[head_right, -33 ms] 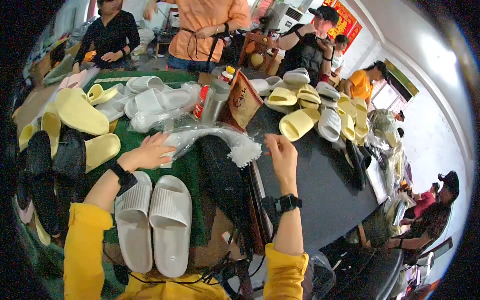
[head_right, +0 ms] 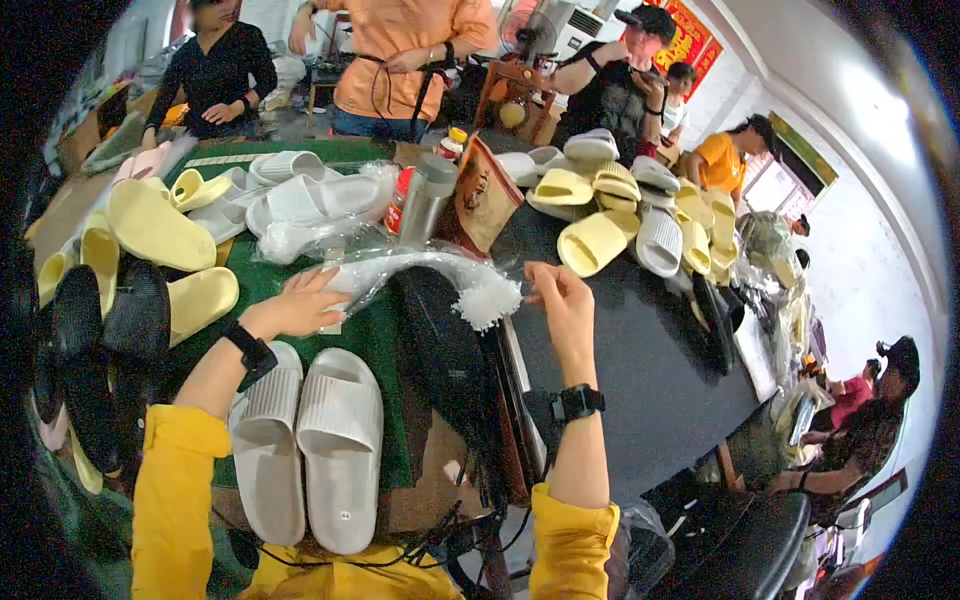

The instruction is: The recorder is seen inspecting and cleaning various pairs of sandals or slippers on a production table, using a thin thread or fishing line to trim excess material.

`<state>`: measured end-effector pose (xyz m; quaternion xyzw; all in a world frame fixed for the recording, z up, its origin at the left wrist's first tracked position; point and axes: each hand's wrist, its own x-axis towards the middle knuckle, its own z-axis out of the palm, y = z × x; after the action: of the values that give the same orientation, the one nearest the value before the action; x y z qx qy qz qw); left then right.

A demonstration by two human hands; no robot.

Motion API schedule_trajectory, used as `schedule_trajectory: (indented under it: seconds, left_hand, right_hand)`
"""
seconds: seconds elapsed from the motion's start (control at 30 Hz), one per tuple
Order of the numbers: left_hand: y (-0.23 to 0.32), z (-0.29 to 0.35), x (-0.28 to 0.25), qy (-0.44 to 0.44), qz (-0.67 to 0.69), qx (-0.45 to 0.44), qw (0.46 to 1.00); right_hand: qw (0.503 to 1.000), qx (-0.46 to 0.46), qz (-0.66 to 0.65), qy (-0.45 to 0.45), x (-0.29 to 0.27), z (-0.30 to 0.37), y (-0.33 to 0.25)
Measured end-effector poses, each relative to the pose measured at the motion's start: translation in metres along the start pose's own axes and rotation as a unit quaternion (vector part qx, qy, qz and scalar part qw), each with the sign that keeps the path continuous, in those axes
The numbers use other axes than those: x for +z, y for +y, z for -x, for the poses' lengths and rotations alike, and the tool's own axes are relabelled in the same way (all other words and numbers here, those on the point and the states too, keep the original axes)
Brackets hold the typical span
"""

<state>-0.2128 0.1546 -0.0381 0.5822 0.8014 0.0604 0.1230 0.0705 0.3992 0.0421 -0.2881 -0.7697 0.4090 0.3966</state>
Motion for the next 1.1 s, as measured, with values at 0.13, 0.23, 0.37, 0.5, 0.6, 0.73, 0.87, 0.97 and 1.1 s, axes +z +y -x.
schedule_trajectory:
  seconds: [0.13, 0.23, 0.37, 0.5, 0.6, 0.73, 0.87, 0.97, 1.1]
  left_hand:
    - [-0.011, -0.015, 0.027, -0.006, -0.038, -0.012, 0.999]
    - [-0.020, -0.017, 0.030, -0.020, 0.002, -0.008, 1.000]
    - [-0.021, -0.018, 0.032, -0.026, -0.026, -0.014, 0.999]
    - [-0.018, -0.017, 0.033, -0.025, -0.018, -0.012, 0.999]
    - [-0.012, -0.014, 0.027, -0.019, -0.008, -0.014, 1.000]
    - [0.014, 0.001, 0.004, 0.024, -0.015, -0.037, 0.999]
    - [0.071, 0.037, -0.024, 0.243, 0.309, 0.139, 0.909]
    - [0.129, 0.093, -0.026, 0.158, 0.480, 0.223, 0.834]
    - [0.177, 0.150, -0.024, -0.063, 0.676, 0.240, 0.694]
  right_hand:
    - [0.931, -0.007, -0.360, -0.052, -0.027, -0.006, 0.012]
    - [0.849, -0.064, -0.519, 0.083, -0.070, -0.013, 0.017]
    - [0.655, -0.196, -0.727, 0.061, -0.157, 0.009, 0.018]
    - [0.344, -0.246, -0.906, -0.024, -0.187, 0.036, 0.022]
    - [0.313, -0.234, -0.918, -0.061, -0.172, 0.039, 0.006]
    - [0.400, -0.140, -0.893, -0.153, -0.123, 0.033, -0.036]
    - [0.563, -0.083, -0.793, -0.217, -0.062, 0.045, -0.077]
    - [0.732, -0.085, -0.630, -0.244, -0.014, 0.073, -0.106]
    - [0.785, -0.105, -0.533, -0.296, 0.018, 0.109, -0.142]
